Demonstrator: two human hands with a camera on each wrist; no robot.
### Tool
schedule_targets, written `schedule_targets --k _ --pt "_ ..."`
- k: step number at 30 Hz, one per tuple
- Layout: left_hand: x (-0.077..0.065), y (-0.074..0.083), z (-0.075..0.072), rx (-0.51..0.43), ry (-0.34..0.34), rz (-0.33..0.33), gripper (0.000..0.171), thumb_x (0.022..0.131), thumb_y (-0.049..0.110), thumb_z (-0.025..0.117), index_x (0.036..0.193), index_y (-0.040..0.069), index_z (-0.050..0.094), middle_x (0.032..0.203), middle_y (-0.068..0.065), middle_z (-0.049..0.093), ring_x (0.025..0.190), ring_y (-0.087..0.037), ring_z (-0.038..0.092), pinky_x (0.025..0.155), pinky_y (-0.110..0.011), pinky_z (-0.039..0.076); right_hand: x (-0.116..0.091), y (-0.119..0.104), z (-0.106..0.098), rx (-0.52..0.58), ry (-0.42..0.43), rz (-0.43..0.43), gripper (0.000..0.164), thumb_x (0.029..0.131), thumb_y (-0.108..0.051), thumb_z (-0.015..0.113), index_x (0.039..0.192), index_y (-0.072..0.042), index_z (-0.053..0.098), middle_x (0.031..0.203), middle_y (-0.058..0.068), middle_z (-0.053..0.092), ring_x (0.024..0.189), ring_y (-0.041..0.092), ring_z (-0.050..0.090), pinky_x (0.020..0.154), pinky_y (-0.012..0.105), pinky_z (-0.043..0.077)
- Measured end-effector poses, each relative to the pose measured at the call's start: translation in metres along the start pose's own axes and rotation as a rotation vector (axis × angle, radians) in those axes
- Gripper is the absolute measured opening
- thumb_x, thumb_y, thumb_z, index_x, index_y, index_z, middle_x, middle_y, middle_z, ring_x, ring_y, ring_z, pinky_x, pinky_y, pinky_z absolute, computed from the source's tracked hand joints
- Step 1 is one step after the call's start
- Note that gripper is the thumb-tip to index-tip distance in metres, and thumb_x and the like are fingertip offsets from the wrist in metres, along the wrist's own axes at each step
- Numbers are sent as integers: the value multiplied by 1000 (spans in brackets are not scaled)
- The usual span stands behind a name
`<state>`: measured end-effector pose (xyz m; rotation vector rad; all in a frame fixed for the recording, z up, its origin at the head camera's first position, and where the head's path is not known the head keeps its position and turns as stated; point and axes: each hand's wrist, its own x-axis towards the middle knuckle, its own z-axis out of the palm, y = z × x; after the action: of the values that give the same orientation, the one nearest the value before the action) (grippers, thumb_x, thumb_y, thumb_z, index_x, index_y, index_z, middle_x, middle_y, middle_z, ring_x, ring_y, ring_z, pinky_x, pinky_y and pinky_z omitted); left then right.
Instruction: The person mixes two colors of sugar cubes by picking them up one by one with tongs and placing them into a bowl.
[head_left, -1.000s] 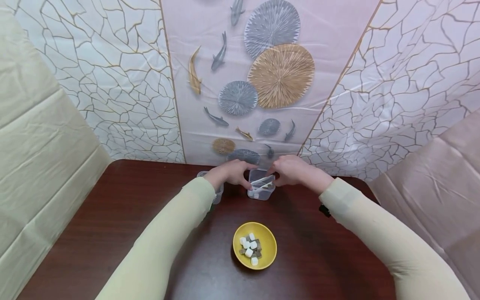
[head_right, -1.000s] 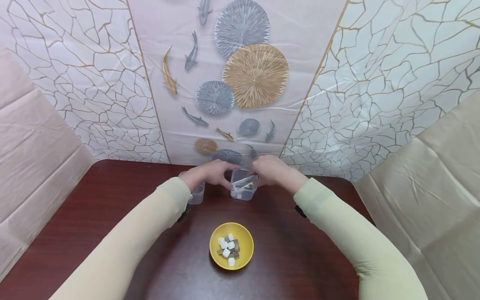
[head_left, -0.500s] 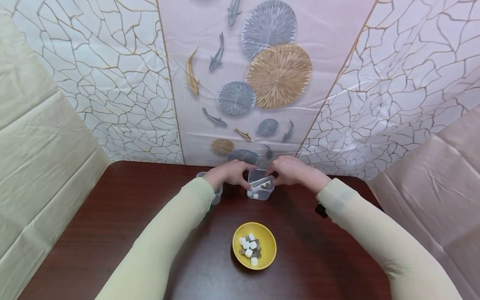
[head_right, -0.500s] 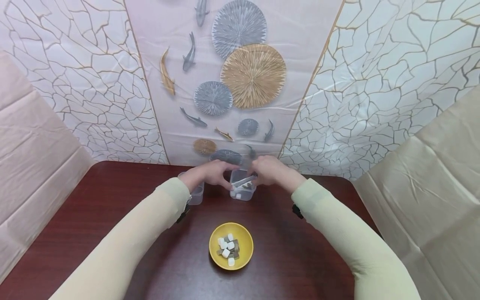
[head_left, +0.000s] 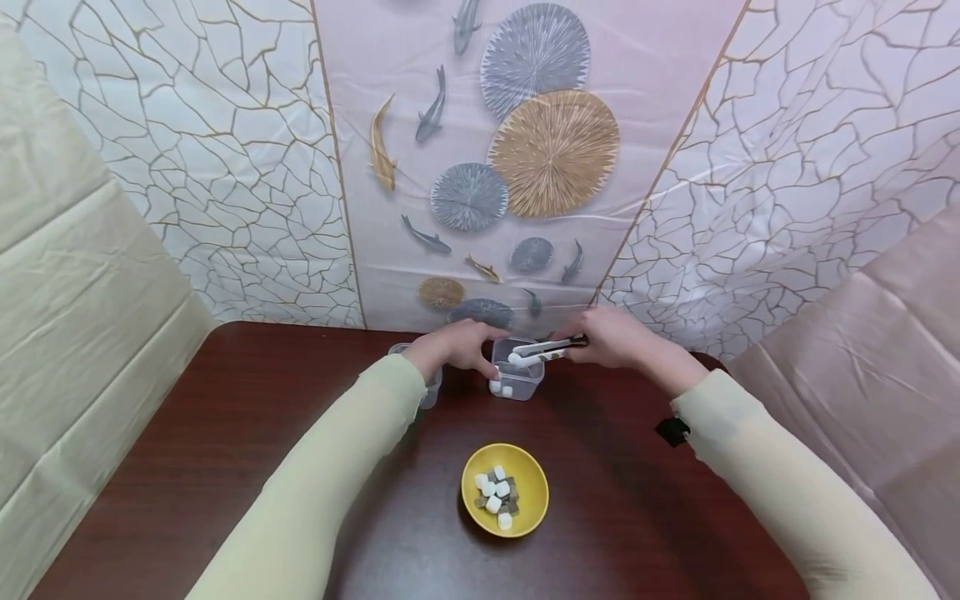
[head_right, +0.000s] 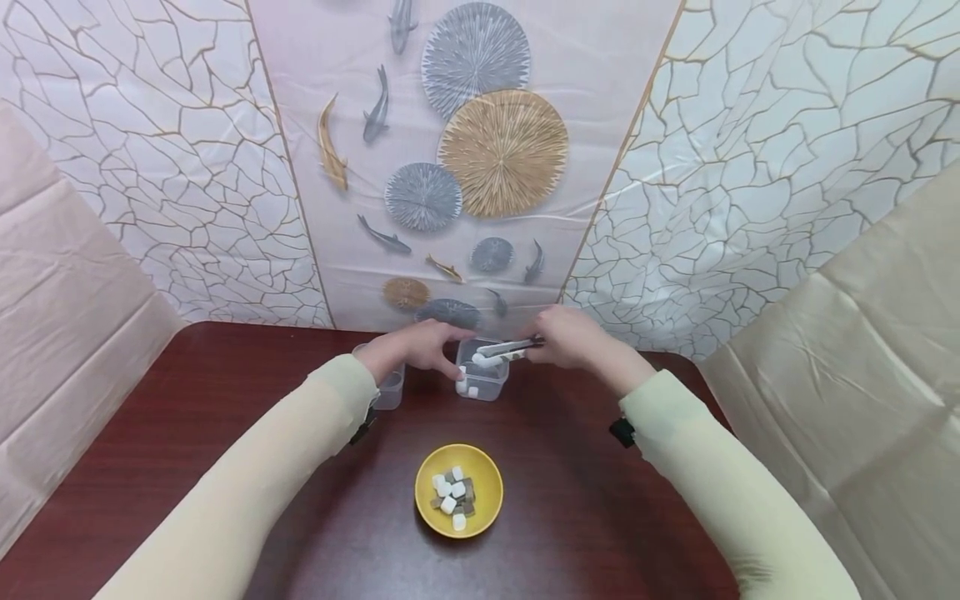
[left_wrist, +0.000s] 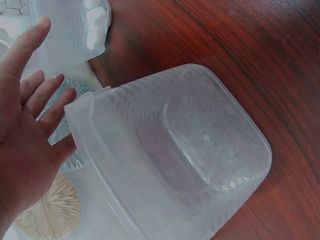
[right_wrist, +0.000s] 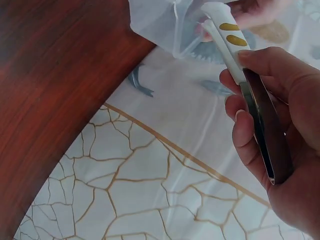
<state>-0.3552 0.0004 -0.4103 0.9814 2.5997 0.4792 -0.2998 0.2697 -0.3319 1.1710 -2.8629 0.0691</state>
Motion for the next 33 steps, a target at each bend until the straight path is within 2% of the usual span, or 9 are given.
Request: schedule_targets --k 8,13,20,26,29,33 --pt "-3 -1 -1 -10 -21 -30 80 97 39 81 165 21 44 164 -10 49 154 -30 41 125 -45 36 -28 -9 -13 68 108 -64 25 88 -9 81 112 -12 85 99 2 81 80 21 72 68 42 55" --pt "-5 0 -4 -2 -23 -35 79 97 38 81 165 20 44 165 -10 49 155 -32 39 125 -44 35 -42 -22 -18 115 109 -88 27 86 -9 83 112 -16 86 98 -4 81 76 12 67 66 38 54" --pt "-5 -2 -3 4 -23 -25 79 97 35 80 165 18 44 165 -10 49 155 -32 39 125 -44 35 -57 -49 -15 182 52 -204 28 86 -8 81 111 -22 85 90 -17 74 75 4 61 67 27 52" --pt "-3 -2 -2 8 -12 -21 79 97 37 80 165 19 45 163 -10 50 153 -31 41 124 -43 36 -62 -72 -6 230 -10 -302 28 84 -6 79 107 -22 84 90 -20 72 72 0 59 64 18 47" --pt "-3 0 -2 9 -12 -23 79 97 37 81 165 20 45 163 -10 51 153 -31 41 124 -43 36 -64 -79 -1 231 -47 -318 29 83 -5 79 107 -21 84 91 -19 74 72 -1 59 65 17 47" --pt "-2 3 -3 -1 -19 -28 80 96 38 81 165 20 44 163 -10 50 153 -31 41 124 -44 37 -66 -86 3 250 -115 -297 31 83 -5 79 109 -21 84 92 -17 75 72 0 59 65 16 46"
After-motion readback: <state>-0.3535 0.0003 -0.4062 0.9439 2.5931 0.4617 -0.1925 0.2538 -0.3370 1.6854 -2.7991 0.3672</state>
